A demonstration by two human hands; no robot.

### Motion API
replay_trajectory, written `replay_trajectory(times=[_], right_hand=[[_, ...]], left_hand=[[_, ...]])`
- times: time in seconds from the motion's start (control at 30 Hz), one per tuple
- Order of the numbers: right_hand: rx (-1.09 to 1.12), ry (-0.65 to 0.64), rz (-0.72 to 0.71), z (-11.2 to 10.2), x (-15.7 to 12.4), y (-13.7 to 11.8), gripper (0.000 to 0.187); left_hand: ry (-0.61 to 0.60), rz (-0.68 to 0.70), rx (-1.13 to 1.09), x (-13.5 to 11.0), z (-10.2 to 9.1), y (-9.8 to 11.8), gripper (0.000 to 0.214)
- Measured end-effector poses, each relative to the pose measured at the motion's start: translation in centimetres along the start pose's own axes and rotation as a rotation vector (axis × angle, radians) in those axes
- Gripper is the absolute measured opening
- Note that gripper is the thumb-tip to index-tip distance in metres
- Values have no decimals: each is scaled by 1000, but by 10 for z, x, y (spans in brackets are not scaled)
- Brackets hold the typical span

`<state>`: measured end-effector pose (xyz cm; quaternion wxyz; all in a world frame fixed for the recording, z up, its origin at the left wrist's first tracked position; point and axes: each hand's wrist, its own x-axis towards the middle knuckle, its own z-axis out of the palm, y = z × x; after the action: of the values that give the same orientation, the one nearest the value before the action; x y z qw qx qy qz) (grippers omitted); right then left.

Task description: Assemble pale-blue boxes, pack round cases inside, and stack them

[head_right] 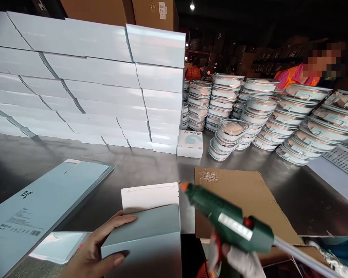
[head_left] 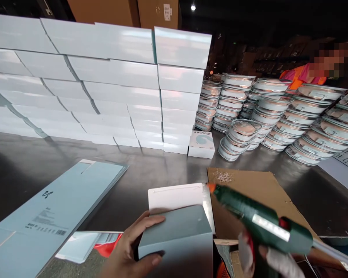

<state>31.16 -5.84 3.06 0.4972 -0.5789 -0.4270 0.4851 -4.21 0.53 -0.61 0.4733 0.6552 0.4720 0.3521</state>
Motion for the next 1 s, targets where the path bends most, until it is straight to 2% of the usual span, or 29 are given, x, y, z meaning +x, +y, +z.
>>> replay_trajectory(times=[0.07, 0.13, 0.23, 0.3, 0.33, 0.37, 0.4, 0.43, 0.47, 0.53, 0.57, 0.67, 0.73, 0.8, 0.9, 1.0], right_hand=[[182, 91, 102, -14, 17, -5, 47], [260, 211, 257, -34, 35, -7, 47], [61, 324, 437, -66, 46, -8, 37], [-115, 390, 396, -70, 40, -10, 34], [-174, 416, 303, -64, 36, -12, 29], [-217, 385, 184, -51, 31, -14, 30], [-236, 302, 31, -33, 27, -16, 51], [-221, 130, -99, -12, 24, -17, 81], [-159, -126, -185, 9, 23, -18, 104], [-65, -436, -289, 46, 24, -17, 109], [-54, -487, -338, 58, 25, -15, 103], [-217, -423, -542, 68, 30, -7, 78], [-383, -441, -691, 60, 33, -5, 74], [-514, -492, -772, 52, 35, -8, 74], [-563, -503, -773, 47, 37, -18, 67], [-547, -515, -757, 45, 38, -24, 63]], left_hand=[[-16, -4, -47, -1, -1, -5, 54], [-8, 0, -21, -3, 1, -10, 55], [-25, -41, 51, -7, 5, -15, 55], [-27, -69, 94, -8, 7, -18, 58], [-41, -64, 107, -8, 8, -19, 59], [-55, -53, 112, -8, 9, -19, 60], [-61, -40, 107, -7, 11, -19, 60], [-57, -26, 89, -6, 14, -17, 58], [-42, -16, 55, -5, 17, -15, 55], [23, 0, -76, -3, 27, -8, 47], [70, 12, -178, -2, 32, -4, 44], [218, 100, -488, 0, 44, 8, 43], [247, 173, -527, 3, 45, 13, 44], [159, 225, -426, 5, 42, 16, 42], [-6, 258, -283, 9, 34, 16, 26], [-52, 266, -258, 13, 25, 15, 16]])
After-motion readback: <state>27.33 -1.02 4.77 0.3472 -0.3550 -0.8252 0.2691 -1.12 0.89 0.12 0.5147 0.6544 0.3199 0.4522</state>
